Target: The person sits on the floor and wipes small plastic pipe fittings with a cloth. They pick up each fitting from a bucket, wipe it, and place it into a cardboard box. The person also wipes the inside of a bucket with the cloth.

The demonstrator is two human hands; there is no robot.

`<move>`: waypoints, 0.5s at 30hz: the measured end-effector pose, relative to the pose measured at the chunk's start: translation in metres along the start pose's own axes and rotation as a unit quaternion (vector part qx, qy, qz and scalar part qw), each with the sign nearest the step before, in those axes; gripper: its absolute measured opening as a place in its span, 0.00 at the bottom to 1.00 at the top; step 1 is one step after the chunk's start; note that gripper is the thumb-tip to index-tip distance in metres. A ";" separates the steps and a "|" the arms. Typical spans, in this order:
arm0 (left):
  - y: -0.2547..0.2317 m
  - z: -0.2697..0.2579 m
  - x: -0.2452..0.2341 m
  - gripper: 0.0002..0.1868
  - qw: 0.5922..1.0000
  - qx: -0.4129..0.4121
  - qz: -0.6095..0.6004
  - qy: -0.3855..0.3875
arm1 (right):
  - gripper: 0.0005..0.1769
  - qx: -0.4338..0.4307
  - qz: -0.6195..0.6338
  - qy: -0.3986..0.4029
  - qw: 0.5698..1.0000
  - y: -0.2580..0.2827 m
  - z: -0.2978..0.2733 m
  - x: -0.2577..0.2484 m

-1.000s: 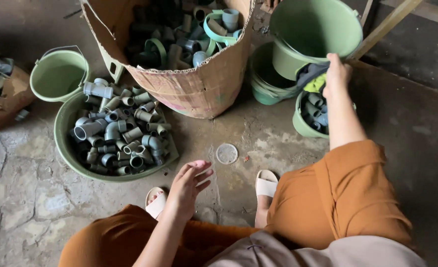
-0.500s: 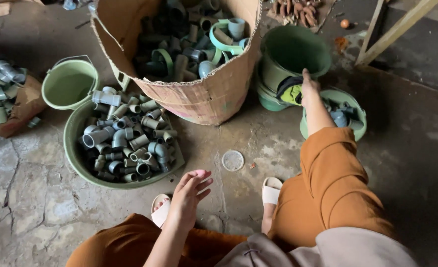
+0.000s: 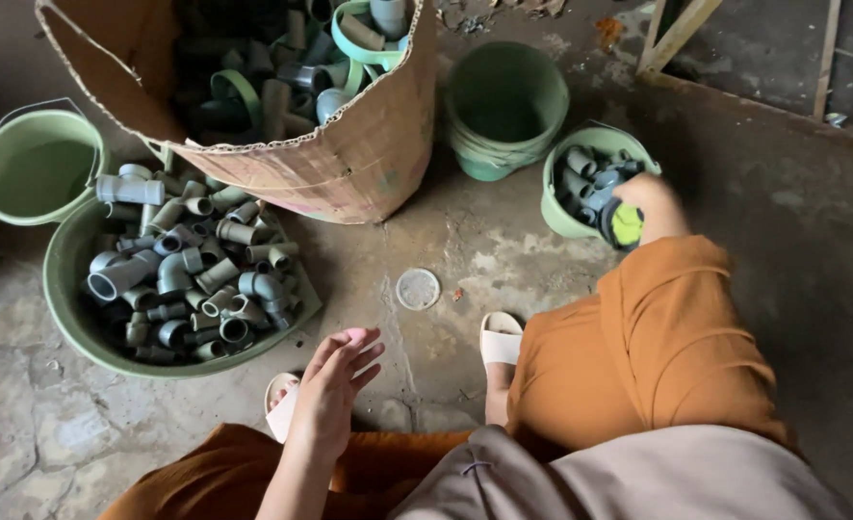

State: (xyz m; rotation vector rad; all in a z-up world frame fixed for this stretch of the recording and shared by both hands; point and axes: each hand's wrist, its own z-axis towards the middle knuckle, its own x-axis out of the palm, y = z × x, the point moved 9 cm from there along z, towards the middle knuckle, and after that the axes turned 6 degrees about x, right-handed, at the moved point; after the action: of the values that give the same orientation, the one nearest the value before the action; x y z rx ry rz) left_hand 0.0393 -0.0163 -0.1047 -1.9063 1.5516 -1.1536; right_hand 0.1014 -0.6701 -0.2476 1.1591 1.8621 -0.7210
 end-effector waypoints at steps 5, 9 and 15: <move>0.003 0.000 0.007 0.06 0.999 -0.023 0.021 -0.011 | 0.32 -0.124 -0.172 -0.003 0.977 0.051 0.000 0.038; 0.005 0.012 0.011 0.04 1.000 -0.015 0.022 -0.007 | 0.30 -0.096 -0.247 -0.041 0.963 0.086 -0.057 0.061; 0.011 0.019 0.010 0.06 0.999 -0.018 0.033 -0.019 | 0.20 0.010 -0.199 -0.080 0.977 0.075 0.007 0.148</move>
State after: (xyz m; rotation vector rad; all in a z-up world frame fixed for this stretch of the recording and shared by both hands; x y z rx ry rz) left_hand 0.0487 -0.0317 -0.1207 -1.8731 1.6122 -1.0614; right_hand 0.1353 -0.5786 -0.3819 0.7181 1.9719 -1.0237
